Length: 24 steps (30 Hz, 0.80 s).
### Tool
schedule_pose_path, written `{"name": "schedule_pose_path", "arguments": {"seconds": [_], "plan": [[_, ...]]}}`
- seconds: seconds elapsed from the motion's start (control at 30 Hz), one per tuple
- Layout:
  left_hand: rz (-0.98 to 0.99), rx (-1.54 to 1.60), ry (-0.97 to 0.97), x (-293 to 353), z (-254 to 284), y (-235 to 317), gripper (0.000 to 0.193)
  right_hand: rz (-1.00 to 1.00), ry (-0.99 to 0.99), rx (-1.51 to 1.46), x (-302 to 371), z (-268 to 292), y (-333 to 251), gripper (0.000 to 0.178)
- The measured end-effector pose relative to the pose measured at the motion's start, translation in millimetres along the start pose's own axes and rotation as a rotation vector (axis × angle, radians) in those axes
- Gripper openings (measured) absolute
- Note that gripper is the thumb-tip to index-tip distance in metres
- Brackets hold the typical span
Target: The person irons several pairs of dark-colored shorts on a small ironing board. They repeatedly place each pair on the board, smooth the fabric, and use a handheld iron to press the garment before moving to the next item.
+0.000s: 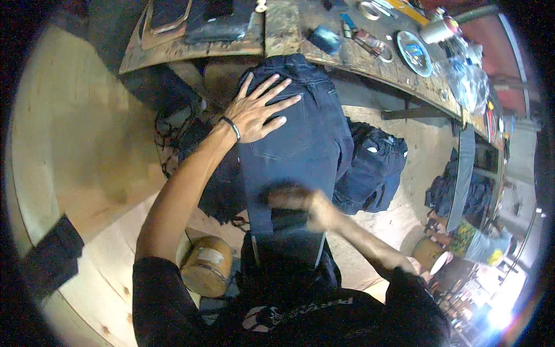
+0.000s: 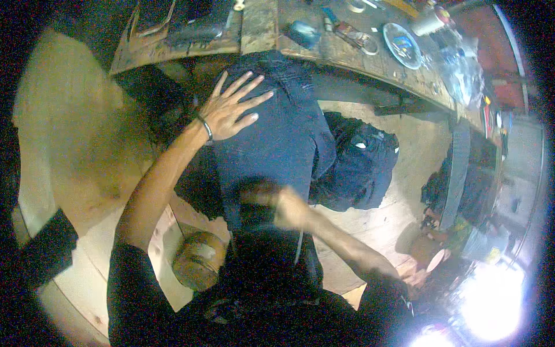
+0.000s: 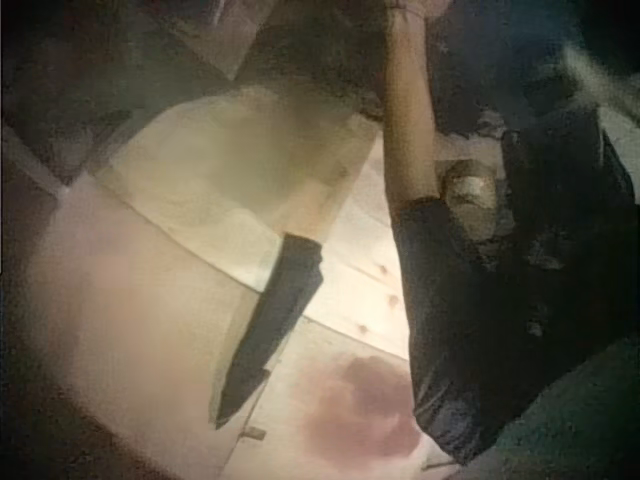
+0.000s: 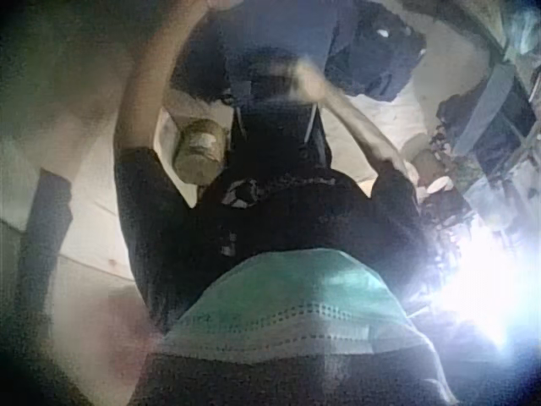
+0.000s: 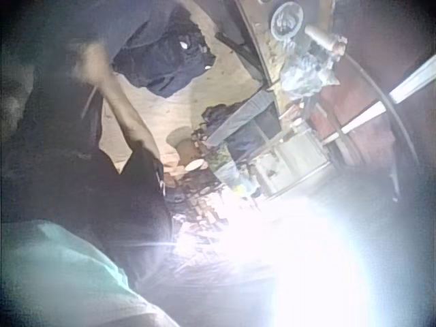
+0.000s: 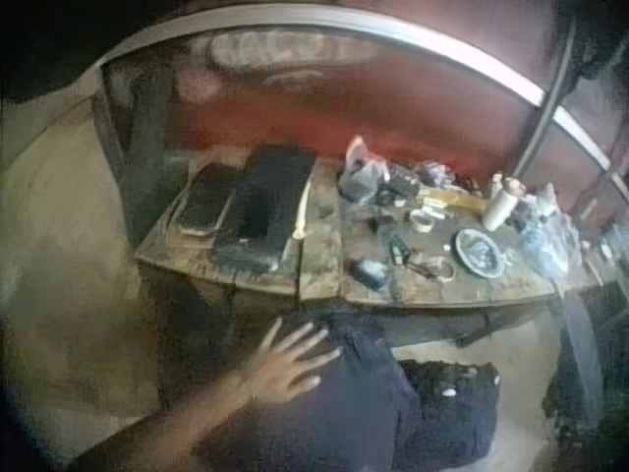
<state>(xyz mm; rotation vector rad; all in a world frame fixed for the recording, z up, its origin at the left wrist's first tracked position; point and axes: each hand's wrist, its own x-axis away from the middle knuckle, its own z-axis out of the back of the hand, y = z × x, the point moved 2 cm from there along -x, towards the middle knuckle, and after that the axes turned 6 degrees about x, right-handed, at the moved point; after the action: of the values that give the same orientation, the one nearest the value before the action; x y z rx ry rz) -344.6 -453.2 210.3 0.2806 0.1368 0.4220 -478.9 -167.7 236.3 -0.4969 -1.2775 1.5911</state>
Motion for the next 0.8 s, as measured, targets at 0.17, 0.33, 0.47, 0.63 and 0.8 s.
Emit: {"name": "schedule_pose_path", "arguments": {"seconds": [0.17,0.33,0.47,0.63,0.8], "plan": [[-0.048,0.078,-0.019,-2.6,3.8,-6.1,0.062,0.178,-0.172,0.097,-30.7,29.4,-22.7,0.055],[-0.019,0.109,-0.064,-9.9,4.5,-11.4,0.058,0.201,0.187,0.173,-97.5,96.7,-33.1,0.056],[-0.007,0.095,-0.068,-10.2,4.5,-11.1,0.059,0.208,0.013,0.132,-112.2,105.7,-25.3,0.065],[-0.017,0.041,-0.047,-7.7,-2.1,-16.9,0.057,0.238,0.377,0.31,-107.6,107.0,-18.5,0.065],[-0.01,0.09,-0.001,-8.0,7.1,-9.6,0.056,-0.016,0.534,0.131,-60.9,102.0,0.5,0.075]]}}
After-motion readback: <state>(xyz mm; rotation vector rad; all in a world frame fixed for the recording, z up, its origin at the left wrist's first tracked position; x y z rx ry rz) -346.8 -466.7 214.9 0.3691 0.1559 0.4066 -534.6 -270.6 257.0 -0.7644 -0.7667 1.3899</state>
